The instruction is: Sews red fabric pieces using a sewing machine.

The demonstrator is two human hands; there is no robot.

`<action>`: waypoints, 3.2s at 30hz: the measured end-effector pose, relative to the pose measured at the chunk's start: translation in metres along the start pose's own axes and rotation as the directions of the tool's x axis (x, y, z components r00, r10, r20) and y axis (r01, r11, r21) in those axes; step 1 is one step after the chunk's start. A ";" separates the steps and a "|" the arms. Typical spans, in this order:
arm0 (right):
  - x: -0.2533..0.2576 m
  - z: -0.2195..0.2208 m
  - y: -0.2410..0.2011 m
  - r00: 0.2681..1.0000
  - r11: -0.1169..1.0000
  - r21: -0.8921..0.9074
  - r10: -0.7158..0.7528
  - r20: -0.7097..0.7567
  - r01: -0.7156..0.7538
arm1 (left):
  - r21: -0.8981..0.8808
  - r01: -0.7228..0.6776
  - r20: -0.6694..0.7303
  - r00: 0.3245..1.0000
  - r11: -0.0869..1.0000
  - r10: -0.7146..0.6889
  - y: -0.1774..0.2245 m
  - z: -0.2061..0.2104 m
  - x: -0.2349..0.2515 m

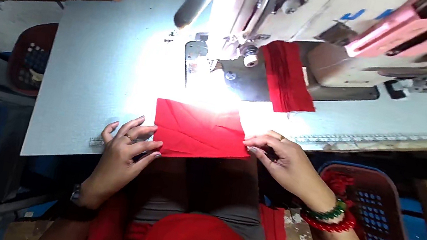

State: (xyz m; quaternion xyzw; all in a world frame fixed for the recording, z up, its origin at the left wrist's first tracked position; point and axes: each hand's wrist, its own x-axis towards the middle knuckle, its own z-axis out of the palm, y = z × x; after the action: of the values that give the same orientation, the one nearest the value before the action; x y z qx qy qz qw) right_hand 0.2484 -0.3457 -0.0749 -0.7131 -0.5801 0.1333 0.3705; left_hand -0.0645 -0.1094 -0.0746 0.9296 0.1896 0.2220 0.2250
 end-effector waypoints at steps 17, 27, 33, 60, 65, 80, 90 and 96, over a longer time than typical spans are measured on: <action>-0.019 0.024 -0.062 0.970 0.967 0.111 -0.236 0.060 0.228 | -0.386 0.084 -0.019 0.995 0.919 -0.100 0.003 -0.044 0.019; -0.009 0.052 -0.067 0.999 0.998 -0.068 -0.022 -0.046 0.019 | -0.210 0.032 0.380 0.924 0.977 0.052 -0.005 0.004 0.222; 0.016 0.042 -0.051 0.984 0.901 -0.399 -0.176 0.015 0.168 | -0.019 -0.027 0.500 0.866 0.999 0.033 -0.005 0.031 0.253; 0.073 0.020 -0.035 0.943 0.861 -0.424 -0.163 0.289 0.279 | 0.197 -0.365 0.261 0.914 0.910 0.310 0.005 0.053 0.141; 0.074 0.019 -0.035 0.943 0.871 -0.414 -0.141 0.303 0.263 | 0.256 -0.255 0.250 0.949 0.932 0.191 0.004 0.053 0.146; 0.072 0.020 -0.036 0.951 0.882 -0.396 -0.157 0.267 0.257 | 0.005 0.042 0.325 0.945 0.999 -0.042 -0.004 0.042 0.208; 0.070 0.023 -0.031 0.957 0.899 -0.361 -0.168 0.238 0.248 | -0.064 0.014 0.263 0.965 0.998 0.003 -0.011 0.026 0.209; 0.069 0.022 -0.030 0.953 0.912 -0.336 -0.148 0.264 0.235 | 0.132 0.021 0.450 0.890 0.991 -0.079 0.030 0.008 0.169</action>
State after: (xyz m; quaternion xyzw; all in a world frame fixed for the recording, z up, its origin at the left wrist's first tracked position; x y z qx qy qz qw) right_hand 0.2330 -0.2724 -0.0530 -0.6878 -0.7015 0.0691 0.1732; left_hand 0.0874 -0.0602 -0.0108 0.9627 0.1689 -0.0194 0.2105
